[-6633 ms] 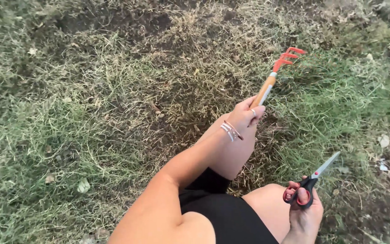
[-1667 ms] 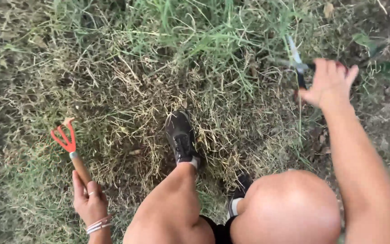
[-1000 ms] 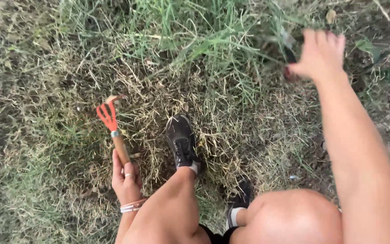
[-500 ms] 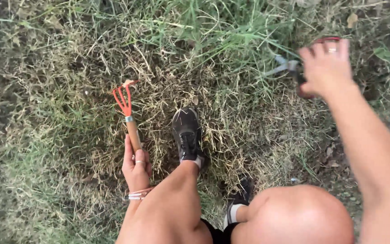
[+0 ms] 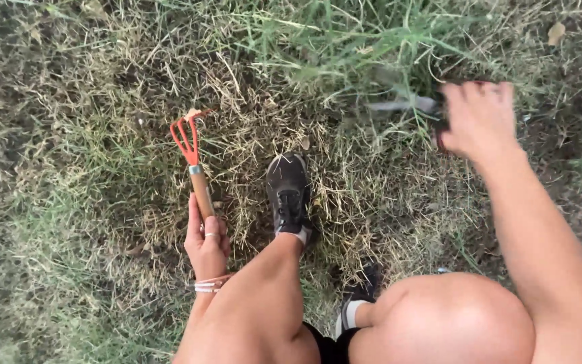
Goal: Using a hand rake and garden shears to clear dry grass and weeds from a patch of soil.
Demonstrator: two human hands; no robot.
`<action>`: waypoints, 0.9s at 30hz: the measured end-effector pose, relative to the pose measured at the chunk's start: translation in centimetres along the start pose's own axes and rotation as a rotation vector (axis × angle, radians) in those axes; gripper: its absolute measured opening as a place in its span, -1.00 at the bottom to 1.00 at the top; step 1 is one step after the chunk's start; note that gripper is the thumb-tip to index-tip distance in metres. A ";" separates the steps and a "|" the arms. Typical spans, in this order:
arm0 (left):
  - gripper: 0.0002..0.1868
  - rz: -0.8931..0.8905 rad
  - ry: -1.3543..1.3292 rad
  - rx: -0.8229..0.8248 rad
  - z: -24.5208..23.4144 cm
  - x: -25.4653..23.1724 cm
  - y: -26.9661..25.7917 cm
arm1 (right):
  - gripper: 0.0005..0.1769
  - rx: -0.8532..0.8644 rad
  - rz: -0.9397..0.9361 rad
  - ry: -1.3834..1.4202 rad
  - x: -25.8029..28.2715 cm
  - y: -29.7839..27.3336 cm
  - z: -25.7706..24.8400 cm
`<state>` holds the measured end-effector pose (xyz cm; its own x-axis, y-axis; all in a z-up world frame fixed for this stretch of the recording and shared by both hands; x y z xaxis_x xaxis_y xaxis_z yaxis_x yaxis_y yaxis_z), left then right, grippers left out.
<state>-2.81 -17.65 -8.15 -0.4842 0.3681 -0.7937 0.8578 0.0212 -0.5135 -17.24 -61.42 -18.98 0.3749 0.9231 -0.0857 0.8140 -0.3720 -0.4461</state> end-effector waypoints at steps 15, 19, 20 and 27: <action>-0.41 0.478 0.518 0.701 7.8 -5.6 -0.6 | -0.88 -0.401 -0.384 0.765 14.8 2.6 -7.1; -0.39 0.805 0.919 0.935 20.1 -8.7 -0.3 | -0.87 -0.092 -0.425 0.256 18.5 -2.6 -0.3; -0.53 0.926 1.073 0.876 23.2 -9.0 -0.5 | -0.67 0.066 -0.412 0.267 17.6 -4.0 -2.0; -0.46 0.873 1.425 0.812 27.1 -9.3 5.9 | -0.30 0.309 -0.119 0.336 7.3 -5.8 0.4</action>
<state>2.11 -46.10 -12.63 0.8554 0.4435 -0.2676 0.2630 -0.8169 -0.5133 -19.41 -52.47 -17.35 0.4515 0.8557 0.2528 0.7088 -0.1719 -0.6841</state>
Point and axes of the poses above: each hand's wrist, its own y-axis towards the middle knuckle, its own z-axis out of the palm, x = y × z, the point moved 5 cm from there along y, towards the middle knuckle, and after that the axes turned 2 degrees about z, right-handed, at the moved point
